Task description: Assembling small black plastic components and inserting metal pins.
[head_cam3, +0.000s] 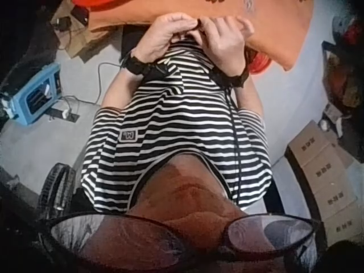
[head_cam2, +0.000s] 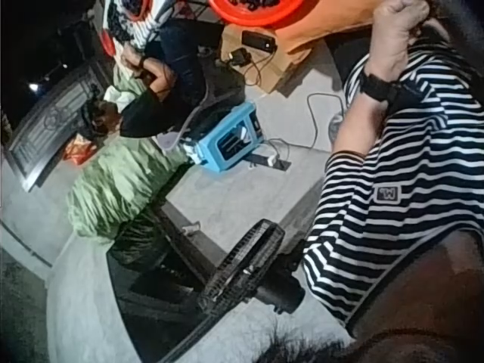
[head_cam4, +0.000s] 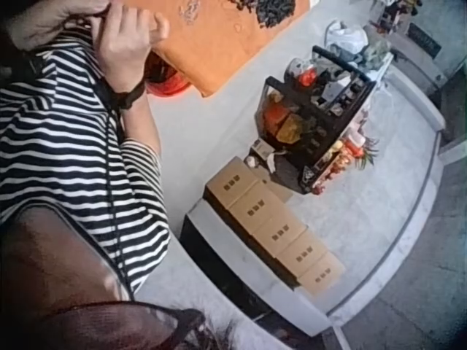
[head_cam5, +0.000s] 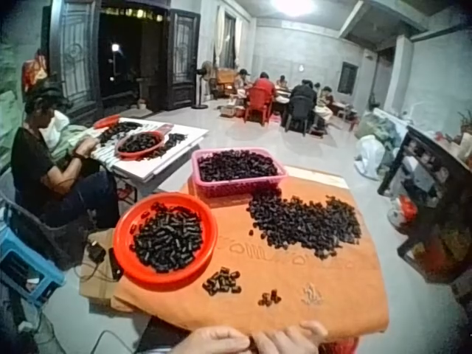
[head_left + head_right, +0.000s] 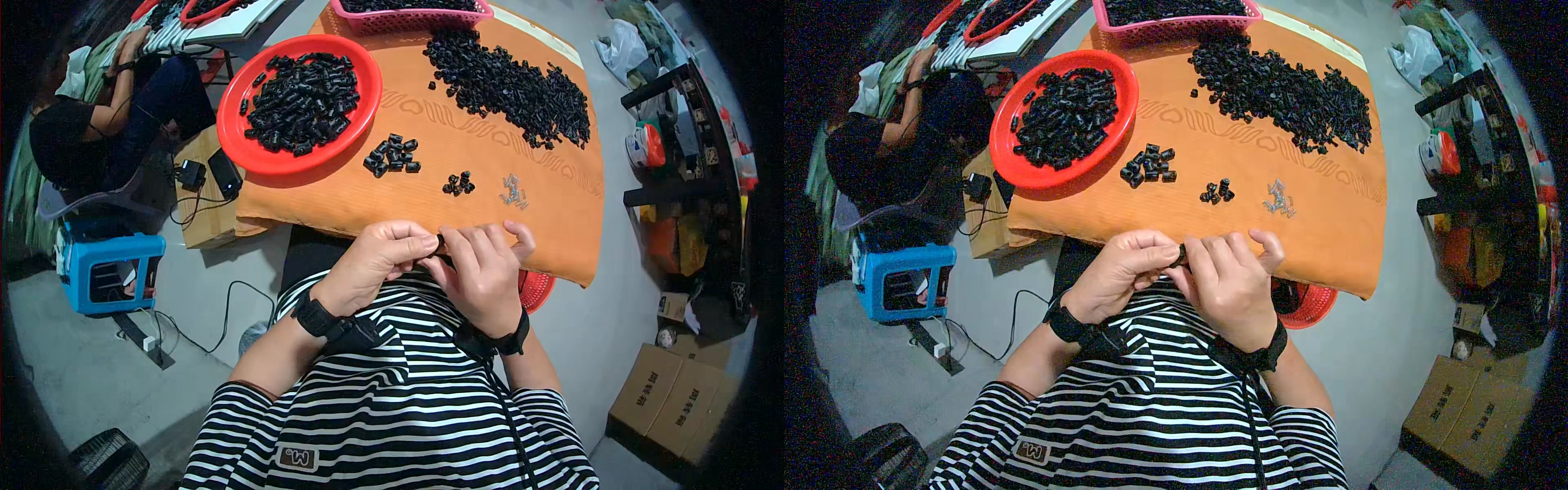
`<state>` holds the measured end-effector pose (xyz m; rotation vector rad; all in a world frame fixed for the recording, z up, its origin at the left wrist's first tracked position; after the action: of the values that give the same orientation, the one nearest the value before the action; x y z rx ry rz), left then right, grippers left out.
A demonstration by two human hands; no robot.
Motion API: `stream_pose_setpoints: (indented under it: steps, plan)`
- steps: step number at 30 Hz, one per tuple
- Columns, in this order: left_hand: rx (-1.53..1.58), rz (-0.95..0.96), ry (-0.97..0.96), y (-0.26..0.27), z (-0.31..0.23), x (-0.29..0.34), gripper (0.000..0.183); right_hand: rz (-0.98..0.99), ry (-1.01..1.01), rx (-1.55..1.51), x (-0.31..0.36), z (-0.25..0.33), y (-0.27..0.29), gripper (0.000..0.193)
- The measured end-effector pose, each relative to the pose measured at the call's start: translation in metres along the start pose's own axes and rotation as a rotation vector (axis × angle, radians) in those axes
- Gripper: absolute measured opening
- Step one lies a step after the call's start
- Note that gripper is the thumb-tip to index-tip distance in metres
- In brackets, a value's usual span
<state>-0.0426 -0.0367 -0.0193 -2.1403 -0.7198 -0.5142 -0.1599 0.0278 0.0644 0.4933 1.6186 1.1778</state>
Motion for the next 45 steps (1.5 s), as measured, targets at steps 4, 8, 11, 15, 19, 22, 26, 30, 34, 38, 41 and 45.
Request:
stream_pose_setpoints:
  steps: [4, 8, 11, 15, 19, 22, 26, 30, 34, 38, 41, 45]
  plan:
    - [0.022, -0.007, 0.013, 0.001, 0.005, -0.003, 0.025, -0.015, -0.019, -0.032, 0.000, -0.001, 0.001, 0.035]
    - [0.020, 0.029, 0.047, 0.002, 0.010, -0.006, 0.027, -0.010, -0.040, -0.084, 0.000, -0.002, 0.003, 0.038]
    - [0.003, 0.054, 0.057, 0.004, 0.011, -0.005, 0.025, -0.024, 0.004, -0.120, 0.001, 0.000, 0.000, 0.037]
    - [-0.009, 0.060, 0.059, 0.000, 0.011, -0.004, 0.022, -0.081, 0.041, -0.133, 0.003, 0.004, 0.000, 0.035]
    - [0.090, 0.042, 0.081, 0.002, 0.015, -0.008, 0.023, -0.018, -0.034, -0.251, 0.009, -0.010, -0.005, 0.037]
    - [0.046, 0.001, 0.060, 0.002, 0.013, -0.007, 0.024, -0.036, -0.141, -0.279, 0.017, -0.036, -0.010, 0.039]
    - [0.076, -0.054, 0.066, 0.006, 0.006, -0.004, 0.019, -0.117, -0.414, 0.137, 0.059, -0.101, -0.013, 0.018]
    - [0.116, -0.040, 0.059, 0.004, 0.007, -0.006, 0.027, -0.138, -0.464, 0.288, 0.080, -0.131, -0.017, 0.013]
    - [0.098, 0.010, 0.029, 0.001, 0.006, -0.005, 0.034, -0.096, -0.497, 0.247, 0.080, -0.140, -0.031, 0.012]
    - [0.176, 0.118, 0.011, 0.001, 0.006, -0.006, 0.037, -0.002, -0.438, 0.377, 0.072, -0.139, -0.033, 0.007]
    - [0.219, 0.102, 0.019, 0.001, 0.009, -0.009, 0.042, -0.024, -0.463, 0.382, 0.074, -0.147, -0.035, 0.005]
    - [0.265, 0.175, -0.002, 0.007, 0.010, -0.012, 0.044, -0.129, -0.470, 0.387, 0.077, -0.147, -0.030, 0.005]
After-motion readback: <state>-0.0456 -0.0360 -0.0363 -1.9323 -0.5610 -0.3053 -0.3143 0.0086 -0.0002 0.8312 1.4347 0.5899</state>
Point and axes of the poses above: each hand's wrist, its own x-axis away from the middle knuckle, its own y-axis out of the back of the hand, z = x × y, the point moved 6 cm from there along -x, towards the middle knuckle, and after that the axes turned 14 degrees about y, right-handed, at the moved point
